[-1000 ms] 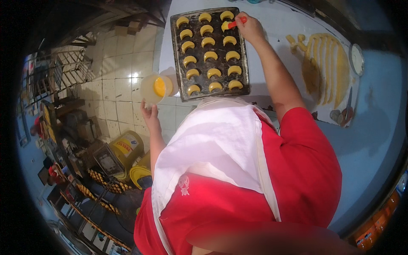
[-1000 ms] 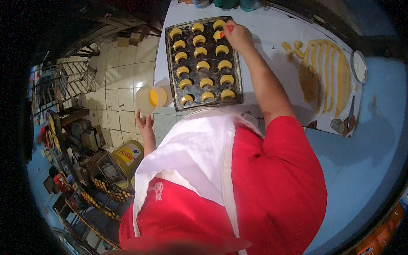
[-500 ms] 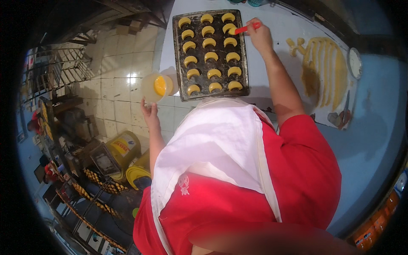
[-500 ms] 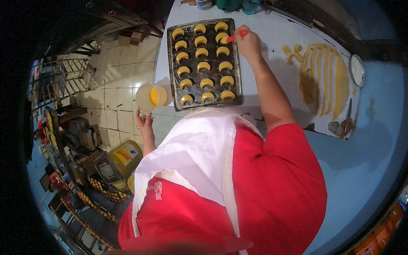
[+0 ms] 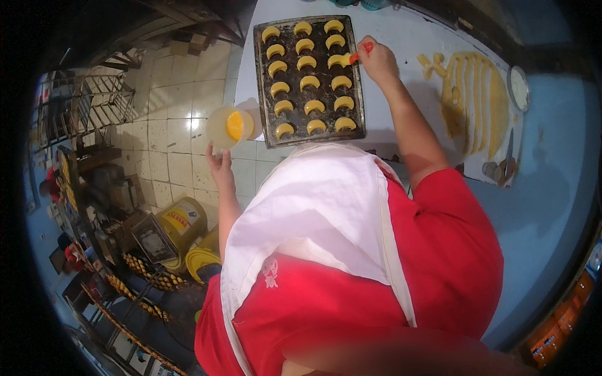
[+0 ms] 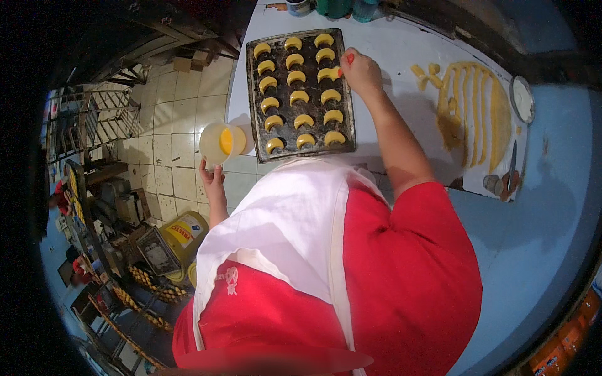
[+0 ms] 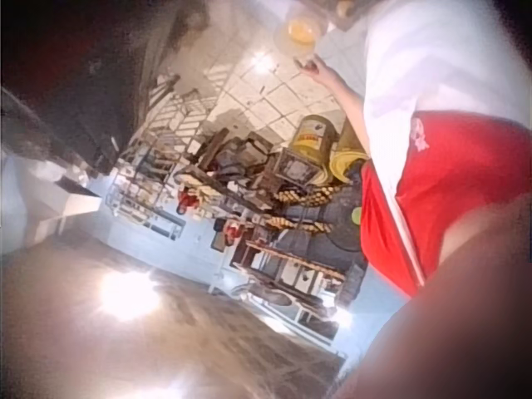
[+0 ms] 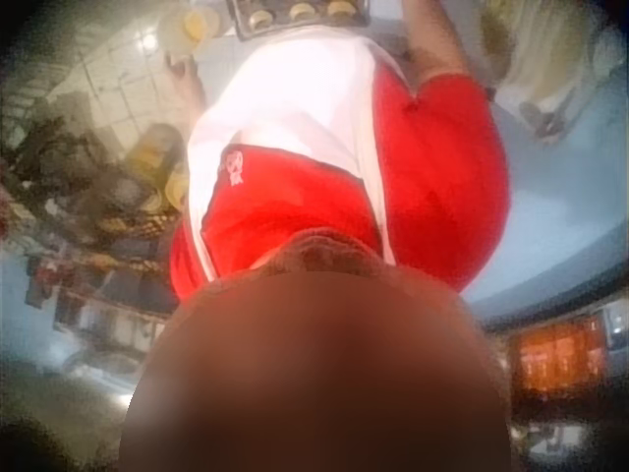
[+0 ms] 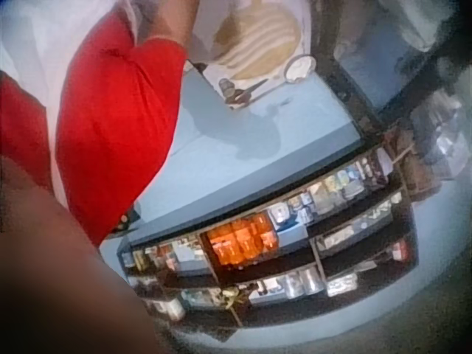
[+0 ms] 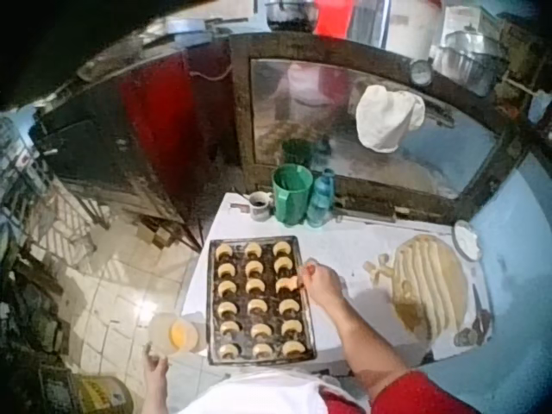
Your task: The person places crescent-shaped dough pieces onto a baking tray and brushes them with egg wash using a red silicone brush. The person works methodically across the tray, ensuring each piece is coated before moving to the next.
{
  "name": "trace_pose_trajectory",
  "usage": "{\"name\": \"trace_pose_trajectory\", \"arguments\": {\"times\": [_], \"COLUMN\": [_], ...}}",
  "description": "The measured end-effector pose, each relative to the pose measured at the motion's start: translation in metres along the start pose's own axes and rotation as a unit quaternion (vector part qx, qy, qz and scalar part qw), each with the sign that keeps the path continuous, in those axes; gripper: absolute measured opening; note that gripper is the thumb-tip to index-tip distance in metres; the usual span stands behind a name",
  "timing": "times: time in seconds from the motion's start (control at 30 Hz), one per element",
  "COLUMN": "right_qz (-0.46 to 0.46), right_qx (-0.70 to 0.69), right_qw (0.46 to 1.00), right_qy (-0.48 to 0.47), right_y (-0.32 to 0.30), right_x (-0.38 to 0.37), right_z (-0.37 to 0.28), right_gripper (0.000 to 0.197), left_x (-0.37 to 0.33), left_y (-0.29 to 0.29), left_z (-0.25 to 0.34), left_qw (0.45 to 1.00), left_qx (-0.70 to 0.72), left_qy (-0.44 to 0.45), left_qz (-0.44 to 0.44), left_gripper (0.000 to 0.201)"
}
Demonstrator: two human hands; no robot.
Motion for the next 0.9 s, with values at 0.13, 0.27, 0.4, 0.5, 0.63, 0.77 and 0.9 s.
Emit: {"name": "trace_pose_trajectory", "arguments": {"times": [0.13, 0.27, 0.4, 0.5, 0.63, 0.77, 0.9], "right_qz": [0.031, 0.013, 0.005, -0.034, -0.029, -0.021, -0.05], "right_qx": [-0.012, 0.016, -0.016, -0.057, 0.035, -0.027, -0.001], "right_qw": [0.999, 0.999, 1.0, 0.998, 0.999, 0.999, 0.999], "right_qy": [-0.006, 0.028, 0.017, -0.024, 0.016, -0.006, 0.01], "right_y": [0.001, 0.0, -0.002, 0.001, -0.001, -0.004, 0.0], "right_x": [0.0, 0.006, 0.027, 0.044, 0.058, 0.064, 0.068], "right_z": [-0.007, -0.005, 0.005, 0.005, -0.001, -0.01, -0.012], "right_gripper": [0.026, 0.025, 0.026, 0.025, 0.026, 0.025, 0.024], "left_x": [0.0, 0.001, -0.001, -0.002, -0.003, -0.007, -0.005], "left_y": [0.002, 0.002, 0.0, -0.002, -0.004, -0.003, -0.007], "left_z": [0.001, 0.003, 0.0, -0.003, -0.006, -0.008, -0.008], "left_qw": [0.999, 1.0, 0.999, 0.999, 1.0, 0.999, 0.999], "left_qx": [-0.026, -0.011, -0.029, -0.041, -0.029, -0.044, -0.041], "left_qy": [-0.022, -0.001, 0.007, 0.005, 0.004, 0.026, 0.024], "left_qz": [0.01, 0.005, 0.011, 0.002, 0.004, -0.002, -0.002], "left_gripper": [0.065, 0.064, 0.065, 0.066, 0.067, 0.067, 0.067]}}
Point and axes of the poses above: each hand's wrist, its own x-axis away from the middle knuckle, its own y-axis out of the palm, z = x × y, the point moved 2 cm from there along -x, towards the middle knuckle, and after that the axes turned 15 degrees about -z, right-handed, at the moved point
